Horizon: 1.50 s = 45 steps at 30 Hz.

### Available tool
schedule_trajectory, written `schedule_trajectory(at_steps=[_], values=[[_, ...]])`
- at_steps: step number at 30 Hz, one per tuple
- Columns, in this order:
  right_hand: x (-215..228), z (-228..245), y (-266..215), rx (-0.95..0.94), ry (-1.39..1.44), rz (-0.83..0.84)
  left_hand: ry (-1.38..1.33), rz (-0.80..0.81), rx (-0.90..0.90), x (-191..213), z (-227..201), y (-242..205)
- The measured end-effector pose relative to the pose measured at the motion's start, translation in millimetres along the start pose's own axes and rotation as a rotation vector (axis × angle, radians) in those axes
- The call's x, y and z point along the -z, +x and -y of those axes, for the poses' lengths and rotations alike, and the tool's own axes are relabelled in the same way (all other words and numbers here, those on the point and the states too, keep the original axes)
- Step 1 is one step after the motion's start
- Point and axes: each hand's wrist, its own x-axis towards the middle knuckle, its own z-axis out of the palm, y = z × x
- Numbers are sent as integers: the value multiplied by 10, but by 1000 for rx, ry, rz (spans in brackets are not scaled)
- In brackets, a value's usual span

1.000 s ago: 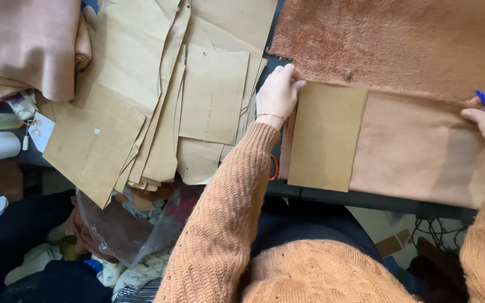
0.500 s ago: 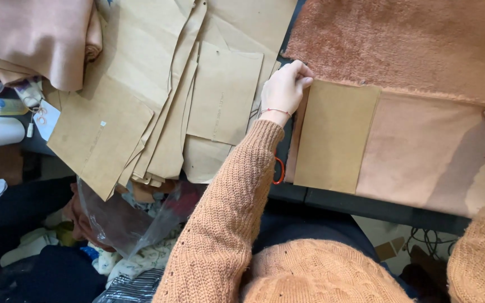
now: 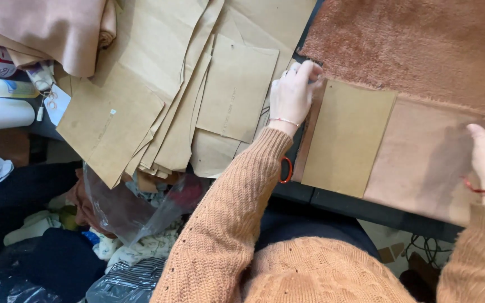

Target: The person sorts through a stack of brown paper patterns on a cluttered work table, picking up and examining individual pieces. They then place a selected pattern onto a large piece of brown fabric and use a blue pen to mark the fabric along the pattern's edge.

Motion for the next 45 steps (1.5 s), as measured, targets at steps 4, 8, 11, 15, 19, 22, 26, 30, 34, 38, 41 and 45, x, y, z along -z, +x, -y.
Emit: schedule_trajectory(at_steps=[4,8,11,15,19,22,26,30,34,38,41,45], values=[[-233,1511,-329,-407,-12,257,170,34,-147,392,-65,-669],[-626,1973,-600,-524,203,231,212,118,-107,536,37,-1246],[-723,2135,-587,-434,159,224,276,59,-160,546,62,-1352],[-830,2188,-565,-412,193,214,266,25,-187,587,21,-1334],[-877,2230,-585,-435,247,227,267,31,-176,635,-60,-1378],[-861,2239,-568,-437,261,234,243,50,-185,571,-102,-1429],[-852,2191,-575,-453,270,240,229,75,-170,562,-147,-1446],[-883,2188,-583,-446,266,228,241,98,-176,605,-134,-1455],[-950,2025,-648,-487,197,227,284,72,-226,429,80,-1530],[-991,1975,-675,-533,123,242,322,51,-234,362,172,-1574],[-1003,1973,-698,-531,146,241,330,46,-236,387,152,-1562],[-974,2070,-695,-509,158,216,334,46,-243,396,136,-1549]])
